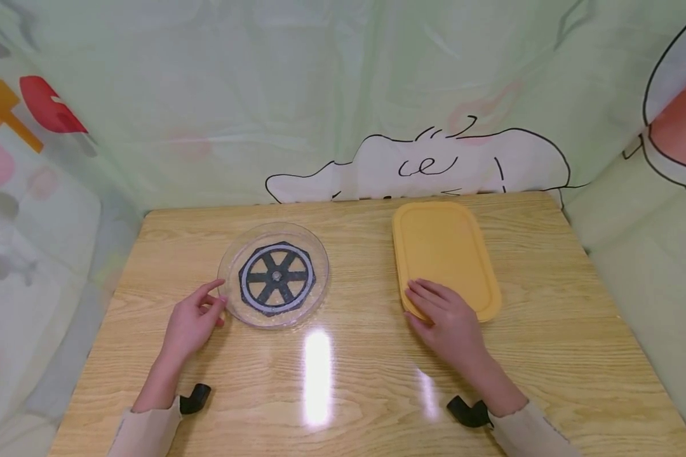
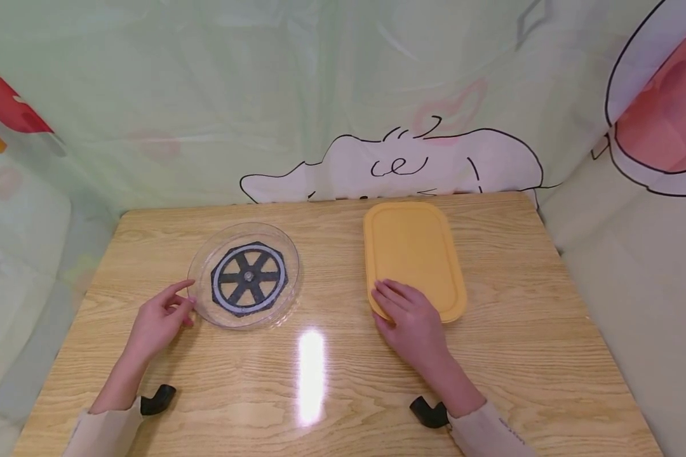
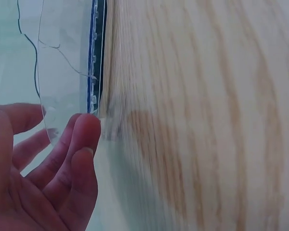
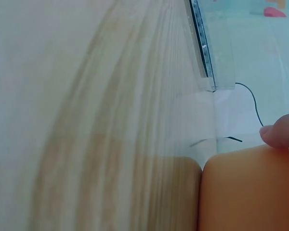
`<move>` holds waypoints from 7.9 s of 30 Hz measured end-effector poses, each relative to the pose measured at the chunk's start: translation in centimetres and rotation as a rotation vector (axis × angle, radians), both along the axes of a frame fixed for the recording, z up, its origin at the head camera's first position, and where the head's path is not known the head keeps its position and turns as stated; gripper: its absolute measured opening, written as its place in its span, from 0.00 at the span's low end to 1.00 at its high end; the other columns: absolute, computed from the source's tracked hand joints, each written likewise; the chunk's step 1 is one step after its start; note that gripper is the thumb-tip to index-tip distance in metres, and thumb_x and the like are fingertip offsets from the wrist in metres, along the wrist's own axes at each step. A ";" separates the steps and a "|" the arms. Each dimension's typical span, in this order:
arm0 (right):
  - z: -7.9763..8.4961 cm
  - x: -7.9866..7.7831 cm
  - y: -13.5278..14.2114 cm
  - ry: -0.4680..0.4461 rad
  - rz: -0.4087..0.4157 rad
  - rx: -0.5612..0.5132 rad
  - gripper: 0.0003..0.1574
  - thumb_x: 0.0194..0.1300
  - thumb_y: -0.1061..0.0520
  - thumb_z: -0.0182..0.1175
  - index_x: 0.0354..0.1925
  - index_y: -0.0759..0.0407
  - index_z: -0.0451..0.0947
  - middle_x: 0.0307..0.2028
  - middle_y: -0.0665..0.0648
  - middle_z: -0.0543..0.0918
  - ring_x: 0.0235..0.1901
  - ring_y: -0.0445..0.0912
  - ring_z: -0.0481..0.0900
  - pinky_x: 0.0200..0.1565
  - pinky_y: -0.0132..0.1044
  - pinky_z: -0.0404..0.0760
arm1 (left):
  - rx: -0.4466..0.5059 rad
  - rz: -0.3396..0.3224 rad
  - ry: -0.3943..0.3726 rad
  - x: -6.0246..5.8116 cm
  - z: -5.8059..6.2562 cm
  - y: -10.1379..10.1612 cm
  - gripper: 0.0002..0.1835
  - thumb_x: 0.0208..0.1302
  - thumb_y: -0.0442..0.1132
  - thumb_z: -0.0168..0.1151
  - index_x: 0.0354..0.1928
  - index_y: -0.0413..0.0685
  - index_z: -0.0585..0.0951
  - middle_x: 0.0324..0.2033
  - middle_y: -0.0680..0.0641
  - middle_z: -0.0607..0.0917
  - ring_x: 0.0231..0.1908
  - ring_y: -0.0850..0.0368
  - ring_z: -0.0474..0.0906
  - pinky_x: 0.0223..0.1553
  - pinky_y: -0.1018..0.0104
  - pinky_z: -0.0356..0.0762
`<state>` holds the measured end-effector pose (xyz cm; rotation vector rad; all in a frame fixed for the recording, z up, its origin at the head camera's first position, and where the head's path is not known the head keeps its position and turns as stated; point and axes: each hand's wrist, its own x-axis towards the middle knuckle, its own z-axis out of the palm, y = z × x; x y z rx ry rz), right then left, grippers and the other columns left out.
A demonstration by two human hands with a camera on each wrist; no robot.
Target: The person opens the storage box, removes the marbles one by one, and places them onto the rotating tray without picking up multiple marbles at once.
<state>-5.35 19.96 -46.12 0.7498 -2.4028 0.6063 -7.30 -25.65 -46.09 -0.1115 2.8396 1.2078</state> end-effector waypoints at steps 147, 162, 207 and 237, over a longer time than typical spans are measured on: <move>2.6 0.1 14.8 -0.386 -0.745 -1.132 0.20 0.56 0.59 0.67 0.48 0.59 0.82 0.40 0.45 0.85 0.38 0.33 0.81 0.37 0.17 0.73 | 0.417 -0.219 -0.172 -0.9 0.7 -0.4 0.24 0.69 0.35 0.52 0.65 0.40 0.63 0.28 0.31 0.82 0.24 0.37 0.80 0.30 0.55 0.80; 6.9 -4.7 9.2 -0.464 -0.269 -0.432 0.18 0.62 0.58 0.61 0.51 0.59 0.80 0.44 0.56 0.84 0.39 0.25 0.77 0.37 0.17 0.73 | 0.396 -0.206 -0.231 -0.9 1.6 -0.3 0.25 0.69 0.36 0.52 0.66 0.41 0.62 0.30 0.33 0.83 0.29 0.38 0.82 0.31 0.52 0.80; 0.8 -17.1 1.9 -0.842 -0.076 -0.052 0.17 0.62 0.62 0.59 0.50 0.58 0.80 0.38 0.56 0.82 0.39 0.49 0.76 0.44 0.42 0.74 | 0.369 -0.228 -0.212 -0.6 1.7 -0.1 0.27 0.68 0.38 0.54 0.66 0.40 0.61 0.30 0.33 0.83 0.29 0.38 0.81 0.33 0.53 0.80; 2.1 -16.6 1.8 -0.826 -0.147 -0.134 0.12 0.62 0.55 0.62 0.44 0.55 0.81 0.37 0.54 0.81 0.36 0.49 0.74 0.38 0.40 0.75 | 0.345 -0.223 -0.180 -1.1 -1.1 -1.2 0.29 0.66 0.48 0.56 0.67 0.49 0.62 0.28 0.41 0.84 0.27 0.47 0.82 0.32 0.61 0.81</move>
